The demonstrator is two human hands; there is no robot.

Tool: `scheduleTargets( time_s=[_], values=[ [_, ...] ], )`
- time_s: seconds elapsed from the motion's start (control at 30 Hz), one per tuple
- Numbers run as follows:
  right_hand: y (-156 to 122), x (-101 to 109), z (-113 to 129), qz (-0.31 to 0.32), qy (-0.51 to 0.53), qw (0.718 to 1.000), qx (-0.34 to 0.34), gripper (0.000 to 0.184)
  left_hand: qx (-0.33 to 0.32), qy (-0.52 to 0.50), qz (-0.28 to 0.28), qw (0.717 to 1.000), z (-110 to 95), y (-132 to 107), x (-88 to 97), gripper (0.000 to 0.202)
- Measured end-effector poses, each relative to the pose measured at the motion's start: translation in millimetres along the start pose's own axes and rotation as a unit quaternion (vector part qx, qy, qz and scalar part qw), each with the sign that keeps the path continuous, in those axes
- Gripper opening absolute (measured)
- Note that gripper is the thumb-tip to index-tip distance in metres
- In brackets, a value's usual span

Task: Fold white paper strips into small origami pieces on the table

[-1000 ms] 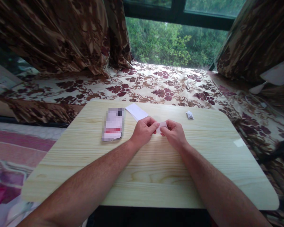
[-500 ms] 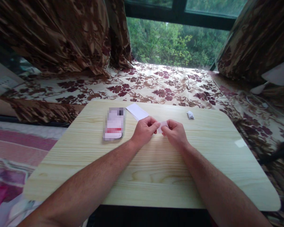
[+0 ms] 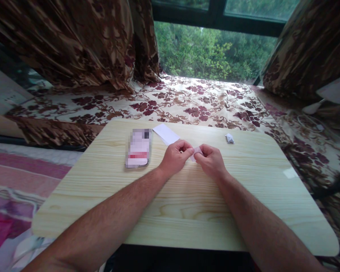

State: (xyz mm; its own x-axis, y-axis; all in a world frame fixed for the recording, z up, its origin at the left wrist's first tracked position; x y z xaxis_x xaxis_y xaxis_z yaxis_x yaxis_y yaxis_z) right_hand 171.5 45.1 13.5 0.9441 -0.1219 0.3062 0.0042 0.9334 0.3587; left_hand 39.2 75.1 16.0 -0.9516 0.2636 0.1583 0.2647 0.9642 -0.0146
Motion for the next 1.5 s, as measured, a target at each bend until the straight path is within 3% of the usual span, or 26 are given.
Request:
scheduleTargets(
  time_s=[0.43, 0.63, 0.77, 0.97, 1.27, 1.5],
  values=[
    [-1, 1, 4, 0.005, -0.037, 0.999, 0.025, 0.016, 0.010, -0.020, 0.013, 1.000, 1, 1, -1.3, 0.013],
    [1, 0, 6, 0.004, -0.022, 1.000, 0.020, 0.021, 0.017, -0.028, -0.013, 0.999, 0, 1, 2.6, 0.015],
    [1, -2, 1, 0.004, 0.032, 0.999, -0.011, 0.013, 0.050, -0.067, -0.036, 0.996, 6, 3, 9.2, 0.020],
    [2, 3, -8, -0.029, 0.088, 0.995, -0.044, 0.012, 0.067, -0.108, -0.033, 0.991, 10, 4, 10.6, 0.022],
    [5, 14, -3, -0.074, 0.094, 0.992, -0.033, 0.016, 0.079, -0.040, 0.015, 0.996, 5, 1, 0.4, 0.023],
    [3, 21, -2, -0.119, 0.089, 0.989, -0.016, 0.015, 0.076, -0.063, -0.019, 0.995, 9, 3, 8.0, 0.023]
  ],
)
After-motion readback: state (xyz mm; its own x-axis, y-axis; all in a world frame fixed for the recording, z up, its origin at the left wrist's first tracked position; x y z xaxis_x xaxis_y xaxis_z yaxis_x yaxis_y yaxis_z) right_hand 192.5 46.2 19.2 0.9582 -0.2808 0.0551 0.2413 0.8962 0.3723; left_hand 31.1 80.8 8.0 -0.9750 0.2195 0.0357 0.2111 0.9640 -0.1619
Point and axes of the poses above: each hand's wrist, its own y-axis towards the middle knuckle, its own x-axis out of the back of the hand, z = x × y, the point moved 9 cm from there along y, towards the middle knuckle, and after that the axes turned 13 degrees about x, right-handed, at the moved point
